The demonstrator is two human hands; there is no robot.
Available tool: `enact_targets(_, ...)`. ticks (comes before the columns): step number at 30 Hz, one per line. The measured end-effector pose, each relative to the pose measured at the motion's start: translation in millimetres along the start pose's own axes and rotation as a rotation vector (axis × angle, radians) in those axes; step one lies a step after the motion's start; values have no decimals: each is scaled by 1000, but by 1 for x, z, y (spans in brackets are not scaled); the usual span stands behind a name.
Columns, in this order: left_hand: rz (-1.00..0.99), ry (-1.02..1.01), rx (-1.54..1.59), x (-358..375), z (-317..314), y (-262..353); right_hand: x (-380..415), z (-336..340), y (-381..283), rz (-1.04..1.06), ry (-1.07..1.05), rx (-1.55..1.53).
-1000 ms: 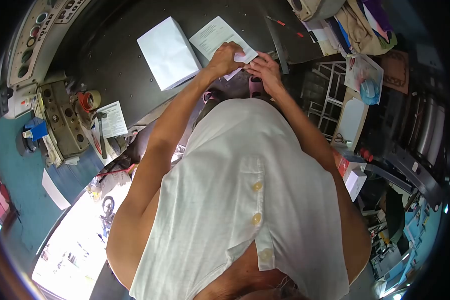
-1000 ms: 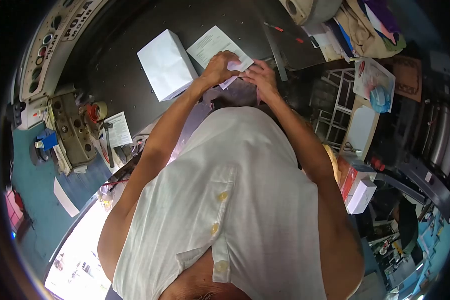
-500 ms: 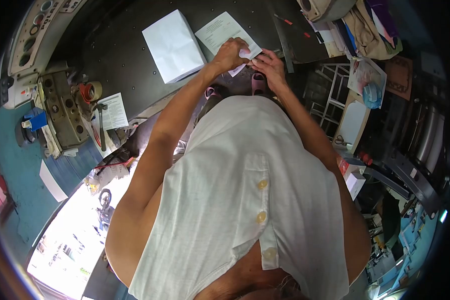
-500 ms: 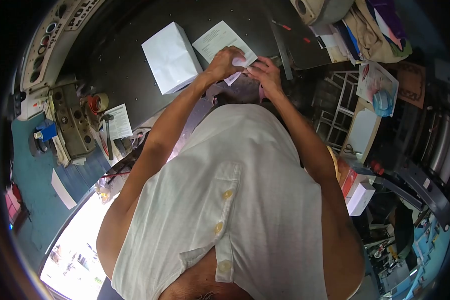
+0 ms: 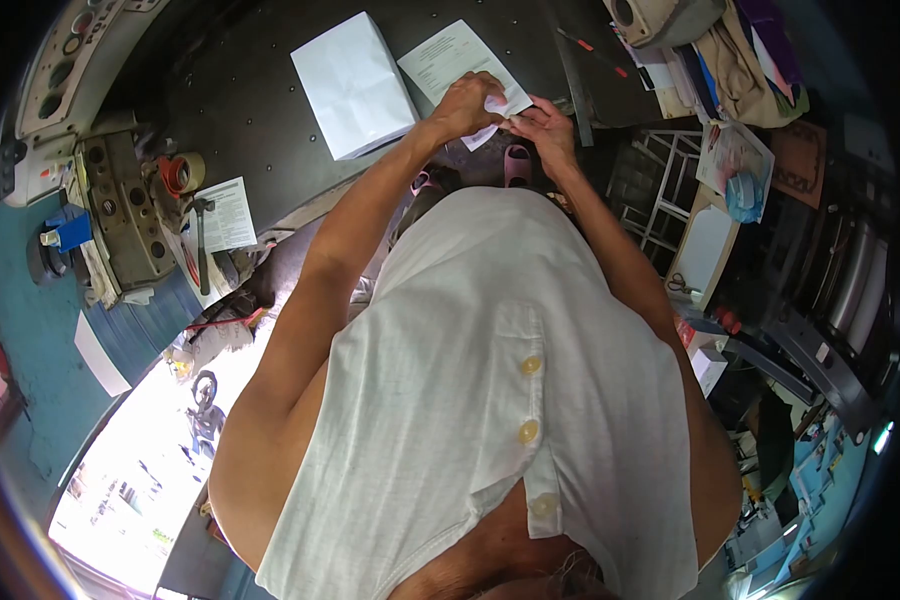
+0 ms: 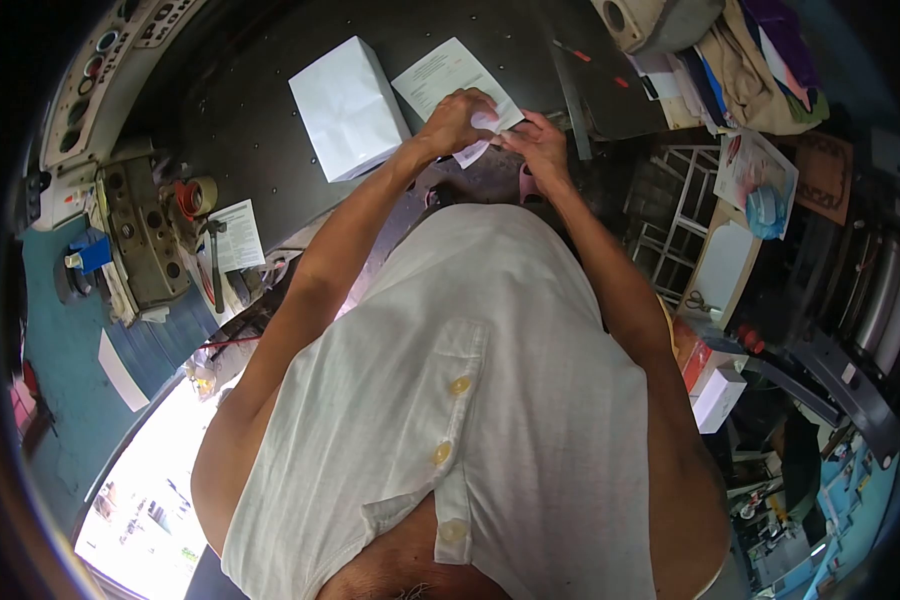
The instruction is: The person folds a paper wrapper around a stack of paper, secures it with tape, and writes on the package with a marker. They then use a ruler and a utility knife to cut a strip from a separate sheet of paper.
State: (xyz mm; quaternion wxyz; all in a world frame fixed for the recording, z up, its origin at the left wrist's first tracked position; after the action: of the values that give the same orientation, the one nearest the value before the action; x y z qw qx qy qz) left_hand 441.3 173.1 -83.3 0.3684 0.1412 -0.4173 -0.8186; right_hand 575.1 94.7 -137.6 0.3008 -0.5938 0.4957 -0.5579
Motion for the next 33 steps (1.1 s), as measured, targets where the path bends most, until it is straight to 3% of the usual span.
enact_targets(13,-68,54,2,-2,1,-5,0,2,-3,-27,-15,16)
enact_targets(19,221,81,250,-7,9,-10,1,-1,-8,-24,-9,95)
enact_targets(33,202,86,254,-12,5,-18,-1,1,-2,-30,0,97)
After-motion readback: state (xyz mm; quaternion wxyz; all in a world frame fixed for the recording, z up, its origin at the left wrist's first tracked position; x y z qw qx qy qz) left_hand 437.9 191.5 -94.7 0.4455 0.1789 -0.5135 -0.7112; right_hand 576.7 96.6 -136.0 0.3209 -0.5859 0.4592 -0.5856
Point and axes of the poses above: each hand's wrist, its own x-axis away from the middle knuckle, its own z-axis out of the back of the hand, y = z × x, the point moved 7 cm from there along -x, towards the middle knuckle, and after that the axes turned 7 degrees about x, right-handed, at the moved point
